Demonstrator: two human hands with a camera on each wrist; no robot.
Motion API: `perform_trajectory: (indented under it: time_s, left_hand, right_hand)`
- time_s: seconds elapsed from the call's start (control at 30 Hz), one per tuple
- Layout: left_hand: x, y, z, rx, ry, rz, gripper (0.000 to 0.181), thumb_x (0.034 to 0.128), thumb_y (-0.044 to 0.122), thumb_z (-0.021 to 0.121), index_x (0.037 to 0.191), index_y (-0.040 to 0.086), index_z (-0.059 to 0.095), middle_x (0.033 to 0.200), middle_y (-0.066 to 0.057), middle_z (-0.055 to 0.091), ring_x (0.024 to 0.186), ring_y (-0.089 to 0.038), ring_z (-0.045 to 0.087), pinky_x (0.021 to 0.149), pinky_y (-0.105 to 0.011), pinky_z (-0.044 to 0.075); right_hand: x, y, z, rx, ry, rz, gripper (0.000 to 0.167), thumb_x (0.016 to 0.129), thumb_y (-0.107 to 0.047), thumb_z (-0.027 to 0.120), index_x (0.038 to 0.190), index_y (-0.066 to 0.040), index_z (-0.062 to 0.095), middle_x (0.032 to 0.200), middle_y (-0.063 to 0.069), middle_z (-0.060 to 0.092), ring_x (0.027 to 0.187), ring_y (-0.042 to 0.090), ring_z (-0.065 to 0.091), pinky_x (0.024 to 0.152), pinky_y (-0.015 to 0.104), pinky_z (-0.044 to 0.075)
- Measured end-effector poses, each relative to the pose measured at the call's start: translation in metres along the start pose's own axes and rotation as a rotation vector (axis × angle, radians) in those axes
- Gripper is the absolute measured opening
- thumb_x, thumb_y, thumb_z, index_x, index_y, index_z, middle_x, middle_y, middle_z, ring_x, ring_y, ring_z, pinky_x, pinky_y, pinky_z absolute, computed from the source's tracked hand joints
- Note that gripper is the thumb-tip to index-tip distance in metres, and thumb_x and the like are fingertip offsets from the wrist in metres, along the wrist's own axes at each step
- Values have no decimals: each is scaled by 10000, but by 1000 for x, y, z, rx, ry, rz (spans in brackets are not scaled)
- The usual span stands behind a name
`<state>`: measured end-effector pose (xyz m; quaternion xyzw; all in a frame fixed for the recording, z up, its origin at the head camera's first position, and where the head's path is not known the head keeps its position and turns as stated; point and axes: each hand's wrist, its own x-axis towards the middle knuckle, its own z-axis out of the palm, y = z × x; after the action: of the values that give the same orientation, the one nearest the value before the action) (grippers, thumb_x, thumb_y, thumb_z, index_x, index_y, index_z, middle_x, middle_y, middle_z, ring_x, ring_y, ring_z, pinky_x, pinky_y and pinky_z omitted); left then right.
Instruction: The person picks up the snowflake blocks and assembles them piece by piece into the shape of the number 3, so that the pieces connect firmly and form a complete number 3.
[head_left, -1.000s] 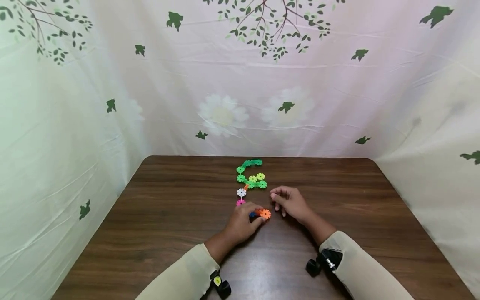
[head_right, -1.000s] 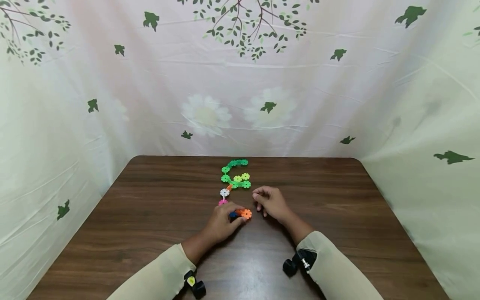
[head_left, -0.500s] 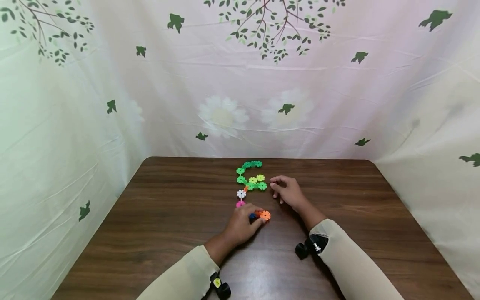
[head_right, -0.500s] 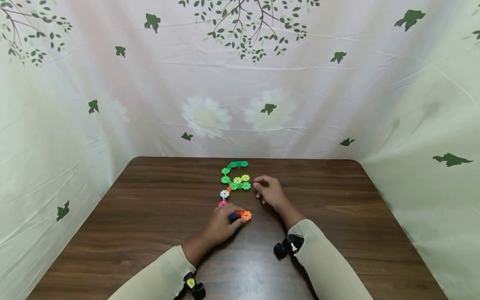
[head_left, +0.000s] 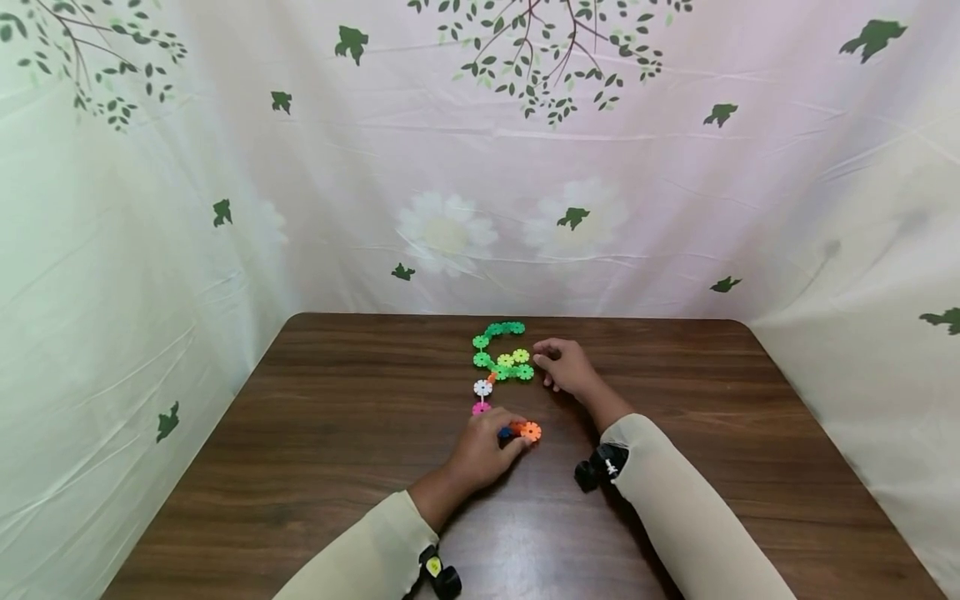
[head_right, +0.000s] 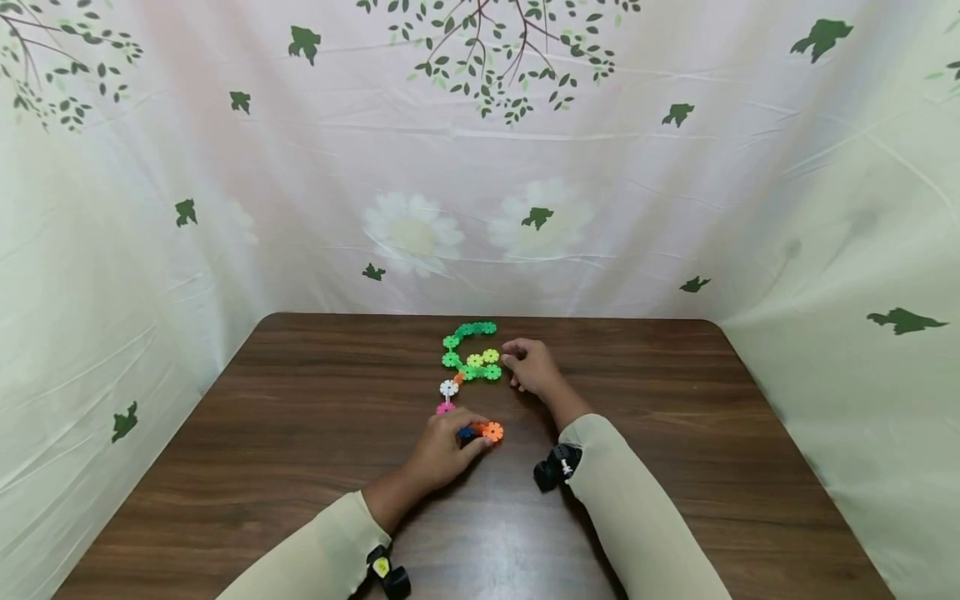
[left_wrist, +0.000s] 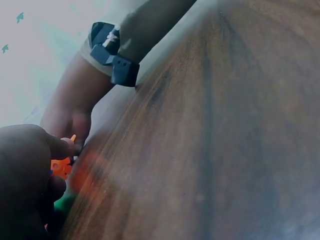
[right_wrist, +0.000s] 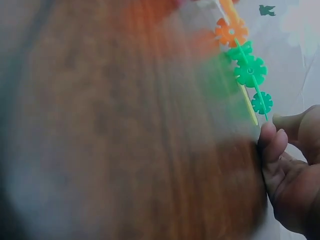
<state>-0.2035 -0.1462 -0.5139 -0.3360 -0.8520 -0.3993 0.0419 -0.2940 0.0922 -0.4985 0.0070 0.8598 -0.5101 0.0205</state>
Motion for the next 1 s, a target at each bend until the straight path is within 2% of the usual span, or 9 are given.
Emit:
perform_trajectory:
  time_s: [0.23,0.57,1.0]
  left_hand:
    - [-1,-1,0,8,0,-1,220,975,137,830,1181,66,805,1172,-84,803,1118,-246,759,994,-424,615]
    - [-1,-1,-1,7,9,1,215,976,151,834,1176,76,806,1159,-76,802,1101,-238,758,980,-418,613]
    - [0,-2,0,10,-4,4,220,982,151,828,1185,69,805,1176,-77,801,1120,-238,760,990,-417,618]
  right_hand:
    - [8,-1,2,-70,-15,16,373,1106,-198,670,1457,-70,679,1233,211,691,553,152,593,513,312,530]
    - [15,-3,5,-178,-12,7,408,1084,-220,711,1473,-100,690,1070,165,662,486,133,554,506,313,497]
    - [19,-4,4,-298,-24,-47,362,1056,-224,752,1401,-112,753,1089,179,679,452,112,530,507,309,523]
